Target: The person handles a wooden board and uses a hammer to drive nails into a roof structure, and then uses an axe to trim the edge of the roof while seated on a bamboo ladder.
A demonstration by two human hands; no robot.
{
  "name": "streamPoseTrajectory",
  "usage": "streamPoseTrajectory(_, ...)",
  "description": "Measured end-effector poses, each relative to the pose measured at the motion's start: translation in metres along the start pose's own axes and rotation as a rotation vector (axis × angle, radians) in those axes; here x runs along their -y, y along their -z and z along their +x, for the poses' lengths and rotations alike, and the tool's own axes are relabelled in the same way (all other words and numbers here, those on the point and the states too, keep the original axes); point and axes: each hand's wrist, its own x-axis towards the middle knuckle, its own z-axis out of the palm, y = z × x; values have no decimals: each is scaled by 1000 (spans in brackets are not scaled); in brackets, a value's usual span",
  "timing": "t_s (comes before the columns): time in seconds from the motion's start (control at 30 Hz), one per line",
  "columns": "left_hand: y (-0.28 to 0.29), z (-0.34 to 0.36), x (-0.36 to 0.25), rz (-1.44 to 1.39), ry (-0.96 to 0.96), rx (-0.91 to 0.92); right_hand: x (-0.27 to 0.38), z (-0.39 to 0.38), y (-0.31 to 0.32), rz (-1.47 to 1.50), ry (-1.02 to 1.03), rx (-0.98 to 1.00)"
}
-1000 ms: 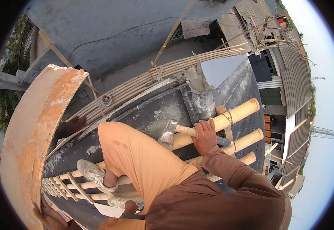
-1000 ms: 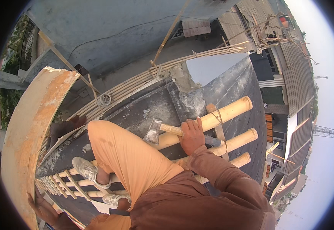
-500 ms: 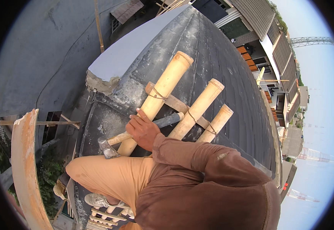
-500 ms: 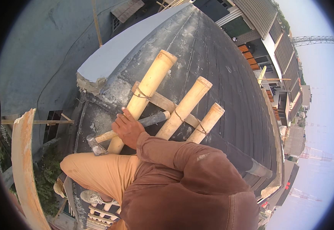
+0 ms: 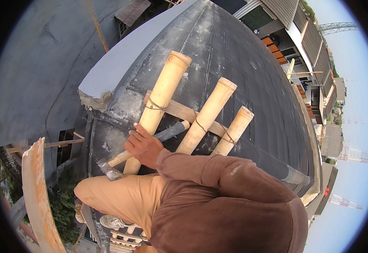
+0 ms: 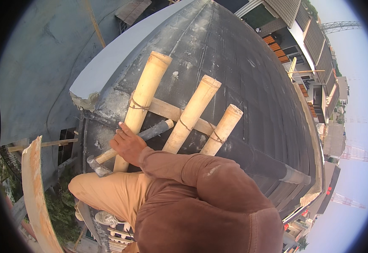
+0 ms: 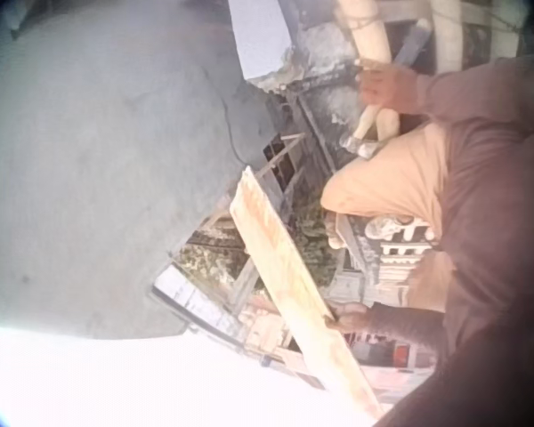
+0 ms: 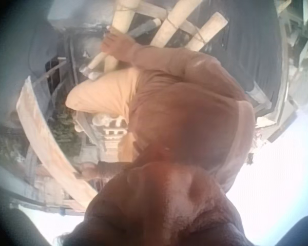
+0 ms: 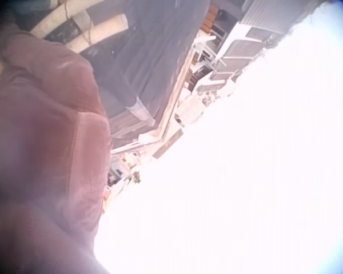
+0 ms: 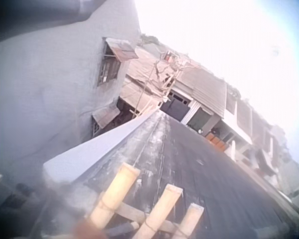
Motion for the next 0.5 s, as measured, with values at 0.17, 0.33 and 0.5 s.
streamPoseTrajectory(0.17, 35, -22, 9, 408, -142, -56, -1, 3, 1, -8, 27, 48)
streamPoseTrajectory(0.33, 6, -2, -23, 60, 81, -32, -1, -3, 2, 13, -27, -20)
streamPoseTrajectory(0.5, 19, 15, -25, 279, -28, 100, 0, -2, 4, 60, 16, -10)
